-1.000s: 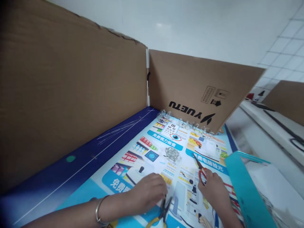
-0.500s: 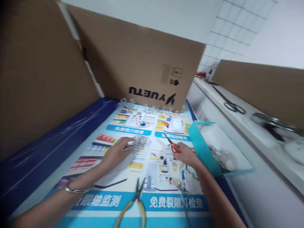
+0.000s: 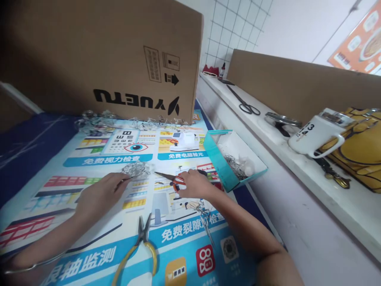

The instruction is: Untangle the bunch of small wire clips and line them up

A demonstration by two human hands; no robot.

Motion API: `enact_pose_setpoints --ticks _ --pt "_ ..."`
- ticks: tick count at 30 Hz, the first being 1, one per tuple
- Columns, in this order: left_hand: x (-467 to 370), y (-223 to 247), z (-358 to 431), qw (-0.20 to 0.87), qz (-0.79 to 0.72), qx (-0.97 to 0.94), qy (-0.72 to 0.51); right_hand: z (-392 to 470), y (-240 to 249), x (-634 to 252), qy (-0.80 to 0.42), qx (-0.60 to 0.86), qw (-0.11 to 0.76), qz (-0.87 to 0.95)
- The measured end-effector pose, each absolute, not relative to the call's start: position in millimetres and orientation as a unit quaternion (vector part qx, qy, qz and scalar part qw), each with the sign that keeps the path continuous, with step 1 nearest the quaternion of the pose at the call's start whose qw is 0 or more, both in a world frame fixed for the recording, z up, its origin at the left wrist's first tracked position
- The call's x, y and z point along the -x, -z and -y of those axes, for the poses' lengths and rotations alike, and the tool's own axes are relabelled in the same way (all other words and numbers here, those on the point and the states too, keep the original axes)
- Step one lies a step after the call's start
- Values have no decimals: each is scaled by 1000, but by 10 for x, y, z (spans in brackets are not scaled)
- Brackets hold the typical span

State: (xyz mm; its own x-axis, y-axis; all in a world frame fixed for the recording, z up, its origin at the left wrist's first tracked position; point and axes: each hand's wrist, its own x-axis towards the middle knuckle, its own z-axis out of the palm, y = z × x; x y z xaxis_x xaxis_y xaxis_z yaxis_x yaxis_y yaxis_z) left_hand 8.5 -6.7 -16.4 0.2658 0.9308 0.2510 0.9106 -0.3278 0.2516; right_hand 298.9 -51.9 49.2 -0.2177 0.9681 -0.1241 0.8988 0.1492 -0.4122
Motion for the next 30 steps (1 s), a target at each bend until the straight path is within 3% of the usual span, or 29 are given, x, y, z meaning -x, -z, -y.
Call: enact_pose_setpoints --ticks 7,13,21,30 --pt "-12 236 38 21 -575 -799 -172 964 -633 -3303 -94 618 80 776" --pt "34 257 71 47 -567 -794 -215 1219 -478 -3595 -146 634 86 754" --pt "152 318 275 110 -538 -793 -266 1259 -837 -3833 -177 662 251 683" --pt "205 398 563 129 -482 -821 -277 926 -554 -3368 -84 599 151 782"
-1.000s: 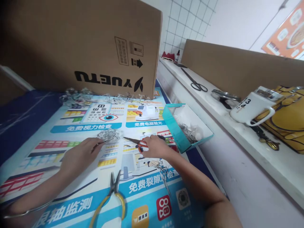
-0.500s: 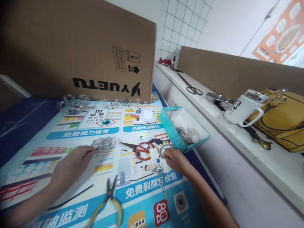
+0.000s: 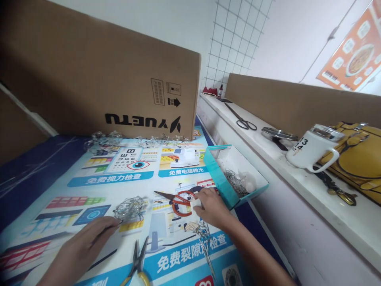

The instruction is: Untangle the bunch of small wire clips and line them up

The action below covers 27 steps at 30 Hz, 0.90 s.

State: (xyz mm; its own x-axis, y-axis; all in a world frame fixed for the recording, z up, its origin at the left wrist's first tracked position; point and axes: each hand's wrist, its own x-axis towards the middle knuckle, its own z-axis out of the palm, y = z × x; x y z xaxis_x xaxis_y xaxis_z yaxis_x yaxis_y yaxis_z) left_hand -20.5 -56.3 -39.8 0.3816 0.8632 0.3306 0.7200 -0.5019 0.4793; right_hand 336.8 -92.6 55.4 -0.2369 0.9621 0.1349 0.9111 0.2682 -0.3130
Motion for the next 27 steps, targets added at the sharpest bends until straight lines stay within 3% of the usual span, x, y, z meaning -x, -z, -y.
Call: enact_pose_setpoints --ticks 7,13,19,27 --pt "259 411 545 110 -475 -820 -299 820 -411 -2954 -41 594 78 799" --pt "196 327 584 125 -457 -822 -317 715 -591 -3108 -94 566 14 819" --pt "146 302 595 144 -446 -812 -347 197 -560 -3055 -76 605 60 790" --pt "127 236 558 220 -452 -777 -379 -183 -301 -2964 -147 605 138 770"
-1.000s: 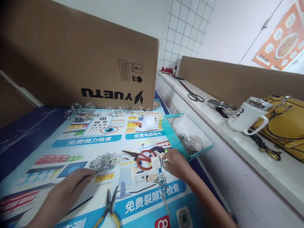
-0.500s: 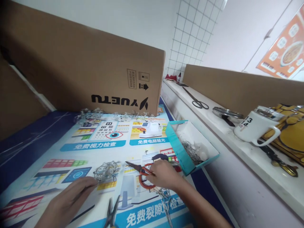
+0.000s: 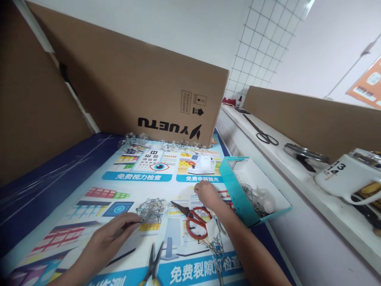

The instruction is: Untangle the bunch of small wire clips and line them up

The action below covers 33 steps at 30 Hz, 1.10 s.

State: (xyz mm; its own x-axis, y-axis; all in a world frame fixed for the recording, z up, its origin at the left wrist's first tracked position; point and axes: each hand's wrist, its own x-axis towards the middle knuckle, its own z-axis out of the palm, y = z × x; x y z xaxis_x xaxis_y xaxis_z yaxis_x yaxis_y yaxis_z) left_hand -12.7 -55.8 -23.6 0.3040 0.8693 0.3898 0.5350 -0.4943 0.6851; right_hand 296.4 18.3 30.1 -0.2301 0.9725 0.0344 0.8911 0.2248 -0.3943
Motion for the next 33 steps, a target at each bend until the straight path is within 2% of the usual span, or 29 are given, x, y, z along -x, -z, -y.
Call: enact_pose_setpoints --ticks 7,11,13,21,27,29,33 --pt "73 57 603 293 -437 -767 -367 52 -446 -2565 -273 571 227 740" --pt "28 -125 695 303 -439 -746 -400 319 -547 -2091 -481 491 336 644" --pt "9 -222 759 328 -441 -729 -408 443 -585 -1894 -520 461 354 626" --pt "-77 -287 957 447 -486 -639 -396 816 -488 -1648 -457 480 330 672" --pt "-116 -200 1017 583 -454 -544 -399 920 -326 -1718 -436 463 323 701" --pt "-117 -182 1044 612 -452 -509 -403 933 -310 -1723 -365 429 320 762" --pt "-112 -134 1095 624 -462 -473 -417 965 -273 -1741 -143 375 304 864"
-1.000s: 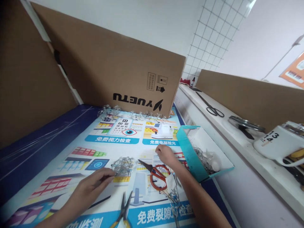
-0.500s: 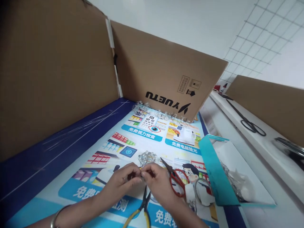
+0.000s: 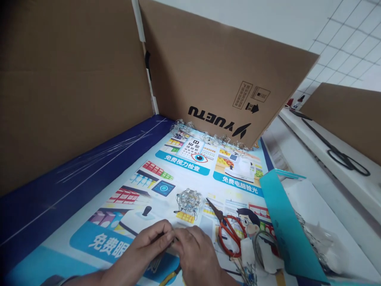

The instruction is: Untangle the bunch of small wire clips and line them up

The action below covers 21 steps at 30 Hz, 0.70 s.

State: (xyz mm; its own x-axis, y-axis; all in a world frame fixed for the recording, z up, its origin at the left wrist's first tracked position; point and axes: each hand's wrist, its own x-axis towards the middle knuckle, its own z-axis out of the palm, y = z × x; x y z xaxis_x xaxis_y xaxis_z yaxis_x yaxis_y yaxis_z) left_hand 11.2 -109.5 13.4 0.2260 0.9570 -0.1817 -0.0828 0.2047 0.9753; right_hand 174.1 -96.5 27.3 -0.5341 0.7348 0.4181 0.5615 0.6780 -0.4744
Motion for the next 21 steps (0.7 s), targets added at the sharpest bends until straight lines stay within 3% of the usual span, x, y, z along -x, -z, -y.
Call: enact_pose_setpoints --ticks 3,6,13,21 --pt "-104 -121 1107 603 -473 -482 -424 991 -271 -1782 1 344 262 902" --pt "-103 -145 1105 579 -492 -498 -418 1001 -339 -1806 49 308 223 924" --pt "-85 -196 1052 535 -504 -565 -376 903 -389 -1862 2 334 209 919" --pt "68 -143 765 269 -534 -758 -262 434 -484 -2036 -143 412 206 876"
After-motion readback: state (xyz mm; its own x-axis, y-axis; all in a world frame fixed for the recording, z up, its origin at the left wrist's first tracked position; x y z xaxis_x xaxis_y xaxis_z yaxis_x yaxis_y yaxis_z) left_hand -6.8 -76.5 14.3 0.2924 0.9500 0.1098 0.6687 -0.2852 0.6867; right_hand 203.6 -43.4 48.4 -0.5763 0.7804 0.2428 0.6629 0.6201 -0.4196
